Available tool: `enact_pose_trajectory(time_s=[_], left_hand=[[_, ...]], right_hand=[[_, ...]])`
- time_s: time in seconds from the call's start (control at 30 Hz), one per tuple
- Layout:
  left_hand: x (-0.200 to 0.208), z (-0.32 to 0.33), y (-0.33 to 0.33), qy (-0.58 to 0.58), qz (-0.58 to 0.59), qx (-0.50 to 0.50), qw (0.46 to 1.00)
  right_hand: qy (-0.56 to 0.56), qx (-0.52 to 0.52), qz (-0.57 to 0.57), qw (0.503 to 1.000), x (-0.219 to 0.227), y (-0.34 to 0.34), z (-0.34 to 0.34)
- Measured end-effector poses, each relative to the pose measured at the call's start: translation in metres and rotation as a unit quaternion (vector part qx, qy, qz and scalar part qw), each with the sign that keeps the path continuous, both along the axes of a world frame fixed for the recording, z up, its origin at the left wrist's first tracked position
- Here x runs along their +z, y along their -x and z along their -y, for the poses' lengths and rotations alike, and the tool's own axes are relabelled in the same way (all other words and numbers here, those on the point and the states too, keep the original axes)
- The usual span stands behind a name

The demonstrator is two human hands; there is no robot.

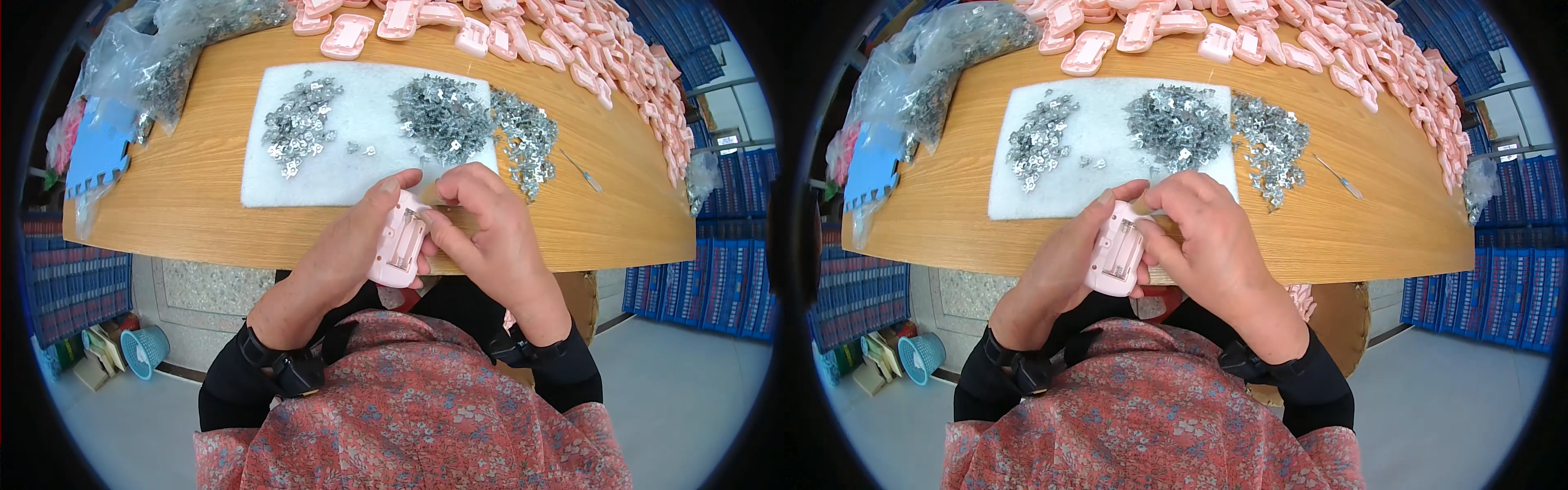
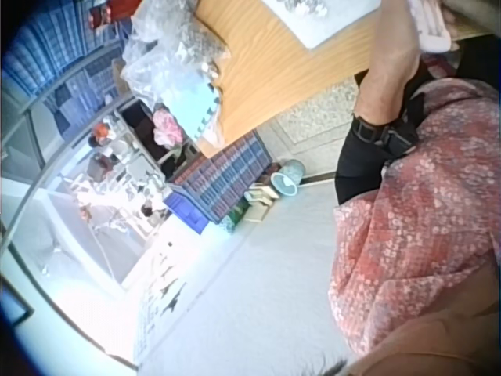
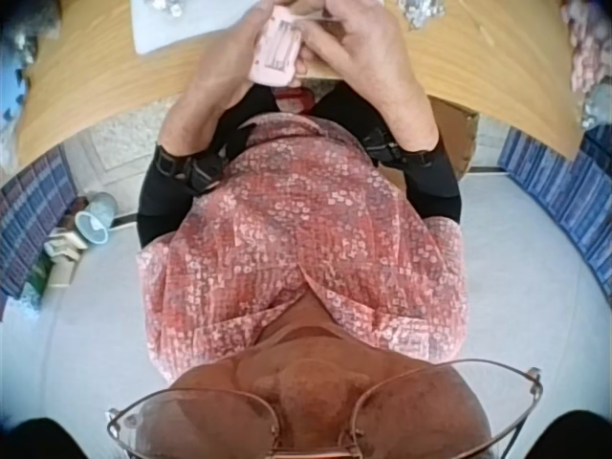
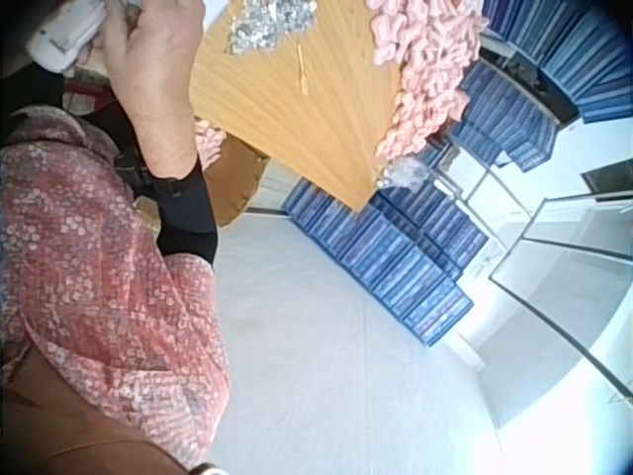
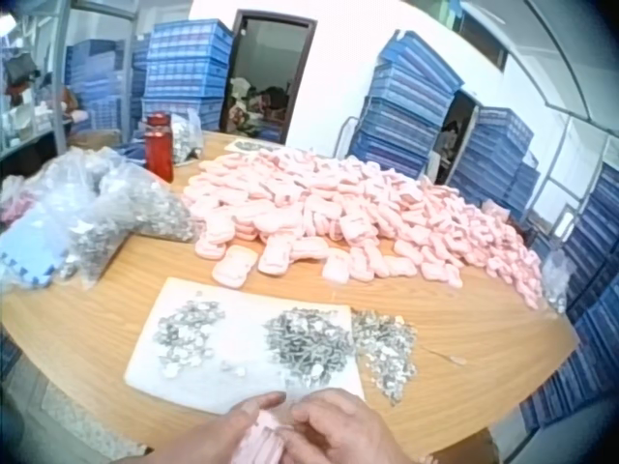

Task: The person assembles small pink plastic components by inserting metal screws into them. They pick up a pink plastic piece, insert a screw from a pile on the table, and then place the assembled unit aside. The process is repeated continuously with a steady rhythm.

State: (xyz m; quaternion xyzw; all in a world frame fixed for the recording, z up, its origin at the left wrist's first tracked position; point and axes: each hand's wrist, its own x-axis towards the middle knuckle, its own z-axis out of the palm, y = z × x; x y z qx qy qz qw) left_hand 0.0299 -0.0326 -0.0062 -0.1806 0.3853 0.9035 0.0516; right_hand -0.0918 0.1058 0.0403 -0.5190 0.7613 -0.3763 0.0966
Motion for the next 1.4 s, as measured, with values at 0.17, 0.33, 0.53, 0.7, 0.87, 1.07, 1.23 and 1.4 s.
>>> enact_pose_trajectory(time_s=[0.17, 0.33, 0.53, 0.7, 0.87, 1.07, 1.23, 1.4], left_hand=[[0.002, -0.003, 0.000, 0.025, 0.022, 0.001, 0.999], [-0.001, -0.005, 0.000, 0.054, 0.012, 0.021, 0.998], [0.000, -0.003, -0.002, 0.023, -0.002, -0.002, 1.000], [0.004, -0.002, -0.002, -0.008, -0.033, -0.028, 0.999], [0.002, -0.002, -0.006, 0.200, -0.020, -0.003, 0.980], [0.009, 0.001, -0.006, 0.562, -0.130, -0.022, 0.816], [0.012, -0.002, -0.007, 0.455, -0.096, -0.028, 0.885], [0.011, 0.010, -0.007, -0.086, -0.057, -0.017, 0.995]], right_hand=[[0.001, 0.012, -0.150, 0.989, 0.000, -0.007, 0.004], [-0.002, 0.001, -0.154, 0.988, -0.007, -0.010, 0.004], [0.027, -0.028, -0.022, 0.999, -0.011, -0.008, -0.002], [-0.030, -0.044, 0.378, 0.924, -0.003, -0.007, -0.009], [-0.009, -0.024, 0.406, 0.914, -0.016, 0.004, -0.015], [-0.038, -0.040, 0.401, 0.914, -0.010, 0.000, -0.015], [-0.022, -0.031, 0.435, 0.900, -0.005, -0.003, -0.016], [0.071, -0.021, 0.376, 0.924, -0.014, -0.005, -0.015]])
